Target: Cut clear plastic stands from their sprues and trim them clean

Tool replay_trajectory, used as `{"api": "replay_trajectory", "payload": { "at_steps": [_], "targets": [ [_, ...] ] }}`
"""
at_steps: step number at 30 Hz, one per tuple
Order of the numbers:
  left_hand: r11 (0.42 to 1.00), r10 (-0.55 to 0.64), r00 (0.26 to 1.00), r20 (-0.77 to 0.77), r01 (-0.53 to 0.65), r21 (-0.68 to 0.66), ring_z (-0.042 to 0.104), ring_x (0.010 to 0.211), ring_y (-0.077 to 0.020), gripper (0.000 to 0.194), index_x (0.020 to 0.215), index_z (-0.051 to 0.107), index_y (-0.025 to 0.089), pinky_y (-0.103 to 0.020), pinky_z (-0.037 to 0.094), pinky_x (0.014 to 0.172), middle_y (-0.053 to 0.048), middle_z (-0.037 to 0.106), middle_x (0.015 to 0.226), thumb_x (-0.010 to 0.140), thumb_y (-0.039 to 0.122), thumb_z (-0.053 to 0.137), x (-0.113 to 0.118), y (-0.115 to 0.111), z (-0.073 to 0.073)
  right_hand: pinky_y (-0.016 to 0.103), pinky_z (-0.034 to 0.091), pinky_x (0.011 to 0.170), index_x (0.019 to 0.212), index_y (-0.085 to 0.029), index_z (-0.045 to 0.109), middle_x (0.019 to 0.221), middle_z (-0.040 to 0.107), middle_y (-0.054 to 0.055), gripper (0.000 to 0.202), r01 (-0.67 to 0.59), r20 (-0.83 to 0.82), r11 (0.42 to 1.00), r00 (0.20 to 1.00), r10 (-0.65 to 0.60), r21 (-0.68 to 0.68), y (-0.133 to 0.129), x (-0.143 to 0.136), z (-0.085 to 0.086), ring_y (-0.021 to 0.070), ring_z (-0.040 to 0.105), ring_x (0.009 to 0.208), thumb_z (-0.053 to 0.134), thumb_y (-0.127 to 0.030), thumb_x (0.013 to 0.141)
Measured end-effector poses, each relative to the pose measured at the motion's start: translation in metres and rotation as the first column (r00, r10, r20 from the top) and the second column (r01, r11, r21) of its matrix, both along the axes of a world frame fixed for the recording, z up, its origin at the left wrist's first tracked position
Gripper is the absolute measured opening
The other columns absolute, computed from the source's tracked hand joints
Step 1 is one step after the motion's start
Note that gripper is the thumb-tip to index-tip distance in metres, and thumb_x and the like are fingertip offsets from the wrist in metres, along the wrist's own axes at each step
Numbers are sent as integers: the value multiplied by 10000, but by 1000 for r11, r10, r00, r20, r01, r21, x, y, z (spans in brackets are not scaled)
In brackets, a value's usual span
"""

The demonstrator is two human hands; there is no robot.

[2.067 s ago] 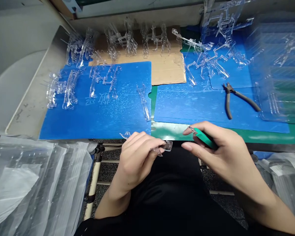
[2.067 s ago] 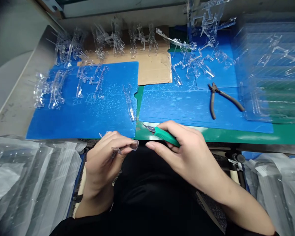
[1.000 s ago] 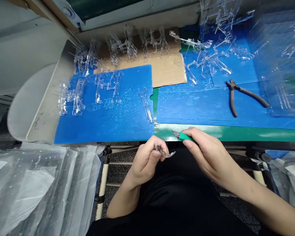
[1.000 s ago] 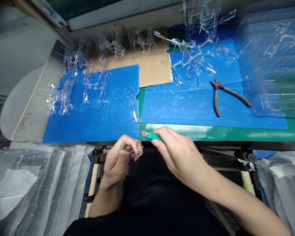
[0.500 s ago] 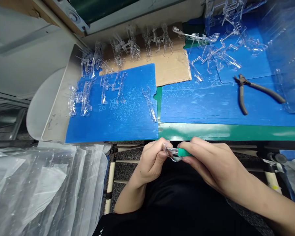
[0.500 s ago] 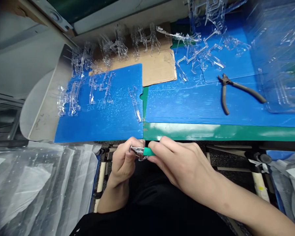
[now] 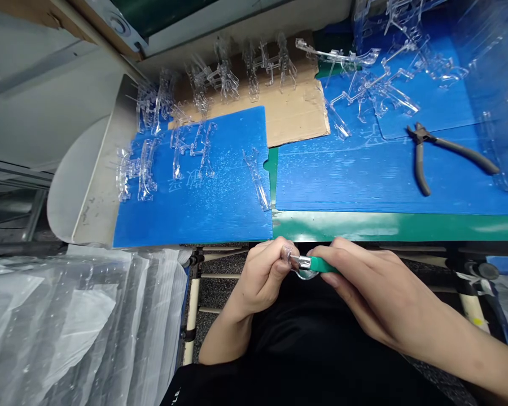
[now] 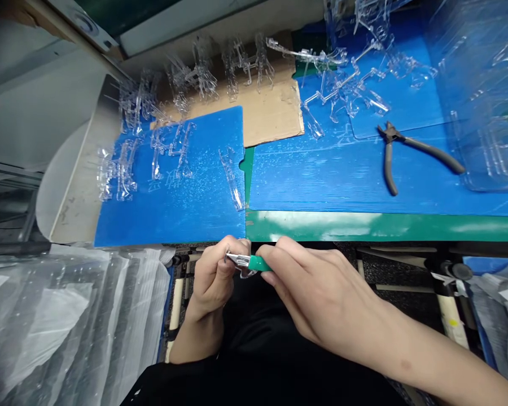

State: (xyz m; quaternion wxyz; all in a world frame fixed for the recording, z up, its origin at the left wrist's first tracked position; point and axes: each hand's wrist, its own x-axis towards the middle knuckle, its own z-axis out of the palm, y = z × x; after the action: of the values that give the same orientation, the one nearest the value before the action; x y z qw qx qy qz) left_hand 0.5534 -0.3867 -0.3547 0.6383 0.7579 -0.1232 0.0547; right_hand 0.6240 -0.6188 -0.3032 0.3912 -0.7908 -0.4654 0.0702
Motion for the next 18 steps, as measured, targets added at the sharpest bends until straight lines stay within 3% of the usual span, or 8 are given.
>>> {"api": "replay_trajectory", "payload": {
  "at_steps": [8,18],
  "targets": [
    [1000,-5,1000,27,5,23,609,712,-180,401,971,608,206,-337,452,688,-42,631,799,1175,521,467,2,0,1,311,444,624,1263,-192,613,954,658,26,186,-35,-51,999,998,34,-13,-4,2,1,159,652,741,453,-254,1192],
    [1000,3,1000,9,-3,7,606,736,-182,426,991,625,192,-321,437,698,-45,640,821,1181,532,450,1,0,-5,307,498,677,1218,-201,586,981,659,40,135,8,-172,1000,985,-5,17,-1,-6,-2,178,692,786,460,-236,1186]
  ]
}}
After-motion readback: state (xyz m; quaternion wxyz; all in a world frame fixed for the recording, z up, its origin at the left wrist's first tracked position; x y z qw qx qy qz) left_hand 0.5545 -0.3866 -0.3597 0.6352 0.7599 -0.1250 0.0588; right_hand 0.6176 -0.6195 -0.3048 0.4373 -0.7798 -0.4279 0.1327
